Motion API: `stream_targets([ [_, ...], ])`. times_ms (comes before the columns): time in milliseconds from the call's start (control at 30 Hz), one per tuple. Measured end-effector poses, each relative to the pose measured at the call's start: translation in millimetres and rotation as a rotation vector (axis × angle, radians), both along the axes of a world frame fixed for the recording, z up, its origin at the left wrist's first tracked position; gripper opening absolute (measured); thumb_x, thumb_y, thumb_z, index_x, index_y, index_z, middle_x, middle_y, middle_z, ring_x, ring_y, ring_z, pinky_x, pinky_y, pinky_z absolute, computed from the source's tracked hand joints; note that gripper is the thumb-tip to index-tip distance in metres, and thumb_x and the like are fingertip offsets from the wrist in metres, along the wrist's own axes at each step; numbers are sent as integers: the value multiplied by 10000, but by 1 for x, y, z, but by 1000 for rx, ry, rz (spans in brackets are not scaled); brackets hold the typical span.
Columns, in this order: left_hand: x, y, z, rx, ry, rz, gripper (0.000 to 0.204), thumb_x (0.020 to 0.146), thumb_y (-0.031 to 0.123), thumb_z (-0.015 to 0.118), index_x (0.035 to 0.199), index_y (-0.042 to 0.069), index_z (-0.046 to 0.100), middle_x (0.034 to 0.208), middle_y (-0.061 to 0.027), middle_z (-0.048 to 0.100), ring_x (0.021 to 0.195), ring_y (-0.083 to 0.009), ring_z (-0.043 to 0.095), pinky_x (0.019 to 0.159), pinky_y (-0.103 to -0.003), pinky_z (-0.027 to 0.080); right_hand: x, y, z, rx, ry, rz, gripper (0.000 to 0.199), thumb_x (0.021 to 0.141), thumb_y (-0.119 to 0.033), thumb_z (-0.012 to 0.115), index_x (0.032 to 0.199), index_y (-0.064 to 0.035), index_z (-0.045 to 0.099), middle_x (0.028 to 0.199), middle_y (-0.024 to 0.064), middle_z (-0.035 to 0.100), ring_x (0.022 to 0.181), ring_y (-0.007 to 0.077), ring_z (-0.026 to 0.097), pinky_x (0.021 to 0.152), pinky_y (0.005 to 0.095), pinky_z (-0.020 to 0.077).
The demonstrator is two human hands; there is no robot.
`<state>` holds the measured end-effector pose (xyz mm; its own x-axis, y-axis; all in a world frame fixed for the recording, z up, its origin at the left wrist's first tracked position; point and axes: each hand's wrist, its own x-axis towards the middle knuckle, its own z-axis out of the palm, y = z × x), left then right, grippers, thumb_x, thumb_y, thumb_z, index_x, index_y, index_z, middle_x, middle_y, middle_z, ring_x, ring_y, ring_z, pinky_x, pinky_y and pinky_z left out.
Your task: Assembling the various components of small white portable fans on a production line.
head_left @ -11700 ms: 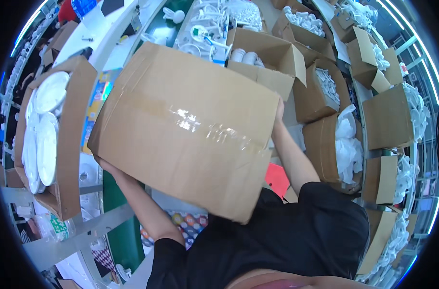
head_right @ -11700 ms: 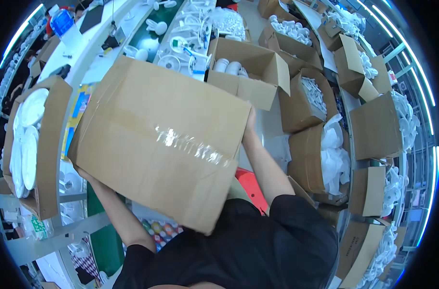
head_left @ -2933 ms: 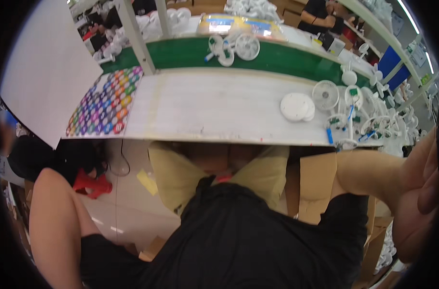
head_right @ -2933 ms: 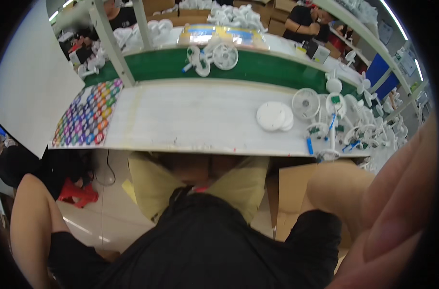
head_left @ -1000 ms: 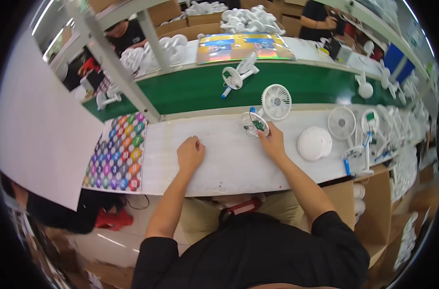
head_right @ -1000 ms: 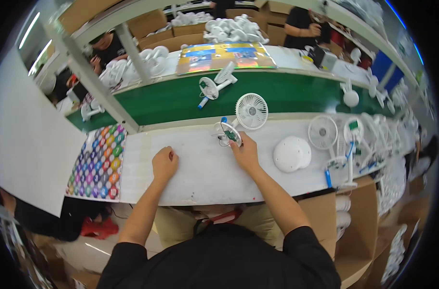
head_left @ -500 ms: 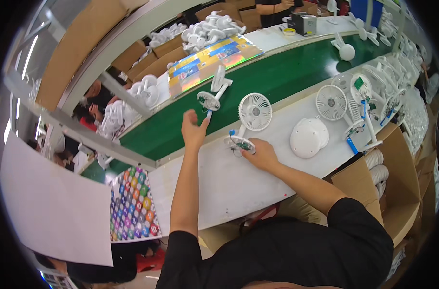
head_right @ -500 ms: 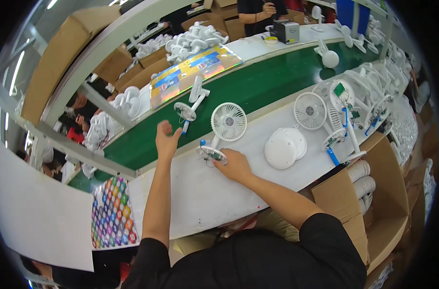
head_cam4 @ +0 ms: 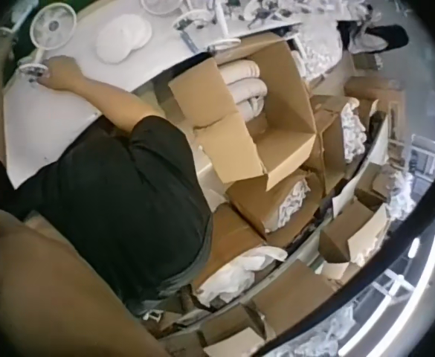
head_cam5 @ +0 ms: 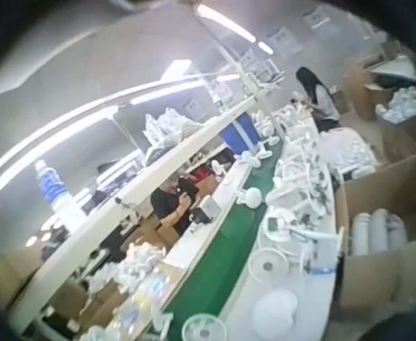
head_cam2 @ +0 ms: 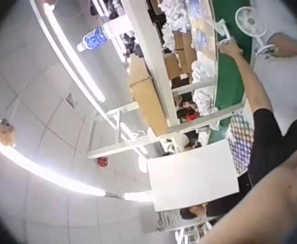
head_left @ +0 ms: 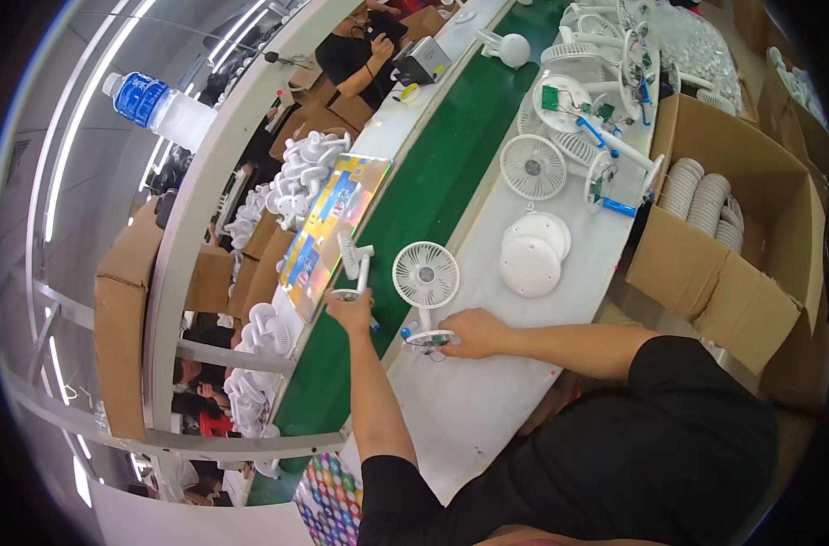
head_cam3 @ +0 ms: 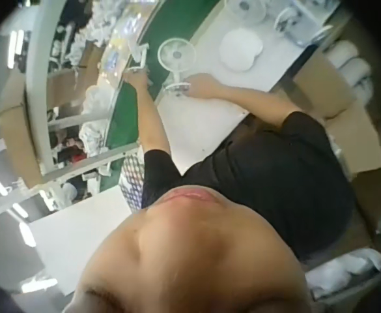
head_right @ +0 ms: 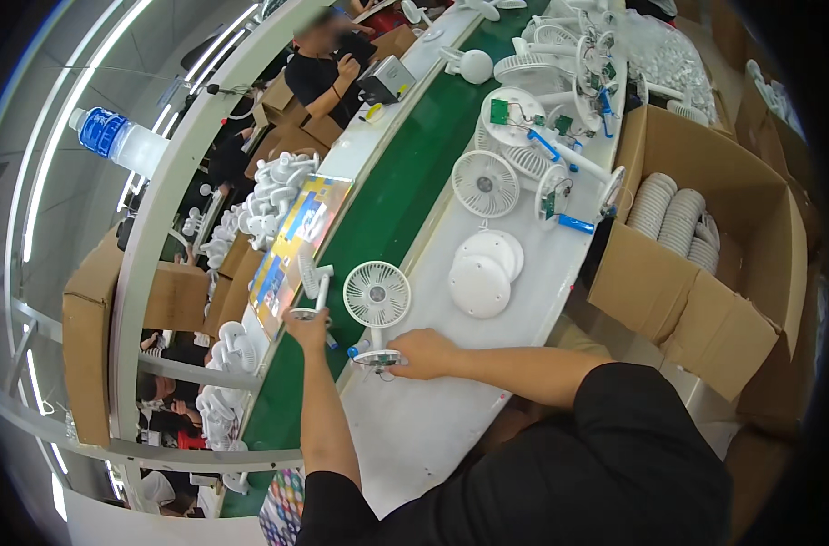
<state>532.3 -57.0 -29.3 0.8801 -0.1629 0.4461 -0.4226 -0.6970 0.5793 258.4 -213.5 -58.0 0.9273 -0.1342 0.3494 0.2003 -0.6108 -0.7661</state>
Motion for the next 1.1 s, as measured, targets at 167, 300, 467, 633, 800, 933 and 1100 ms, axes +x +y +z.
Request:
stream_targets([
  [167, -72, 65, 37, -180, -55, 90, 774, 595, 151, 837, 1227, -26, 425, 1098, -215, 516, 949, -340, 545, 863, -427, 475, -1, 0, -2, -21, 51, 58, 295, 839, -377, 621, 954, -108, 653, 902, 115, 679, 831, 353, 632, 747, 420, 497],
  [300, -199, 149, 57, -464, 34, 294, 766, 690, 85, 790, 1290, 50, 314, 1212, -202, 402, 952, -301, 539, 843, -379, 500, -1, 2, -2, -28, -5, 22, 278, 834, -357, 618, 950, -109, 661, 921, 123, 688, 828, 360, 629, 735, 425, 493],
  [467, -326, 204, 49, -319, -49, 581, 811, 697, 126, 785, 1361, 27, 330, 1285, -246, 410, 1074, -344, 515, 955, -410, 444, 4, 9, -8, -40, 97, 46, 308, 792, -324, 651, 994, -90, 658, 932, 141, 681, 831, 379, 622, 730, 443, 487],
  [633, -368, 231, 34, -469, 86, 605, 919, 589, 122, 843, 1371, 3, 375, 1282, -233, 481, 1139, -363, 506, 1014, -406, 400, -1, 19, -9, 55, -58, 56, 264, 808, -233, 663, 961, -19, 659, 858, 159, 691, 754, 362, 633, 670, 414, 488],
  [800, -365, 236, 33, -367, -40, 584, 907, 578, 158, 848, 1347, -8, 397, 1304, -228, 456, 1187, -364, 465, 1029, -392, 389, -15, 24, -1, 18, 44, 99, 255, 815, -171, 663, 1001, 3, 659, 814, 142, 678, 669, 280, 591, 647, 360, 477],
  [933, -352, 226, 33, -237, -24, 656, 854, 619, 137, 842, 1339, 5, 401, 1295, -240, 475, 1179, -363, 469, 1016, -397, 400, -15, 24, 2, 15, 33, 76, 281, 827, -168, 658, 1049, 6, 653, 822, 135, 675, 671, 254, 574, 662, 346, 475],
  [1100, -331, 201, 20, 108, -90, 646, 863, 619, 210, 863, 1336, 11, 425, 1346, -265, 403, 1217, -412, 426, 1028, -451, 378, -4, 16, -3, 168, -6, 122, 326, 866, -183, 657, 1143, -14, 631, 917, 106, 672, 739, 185, 562, 710, 298, 462],
])
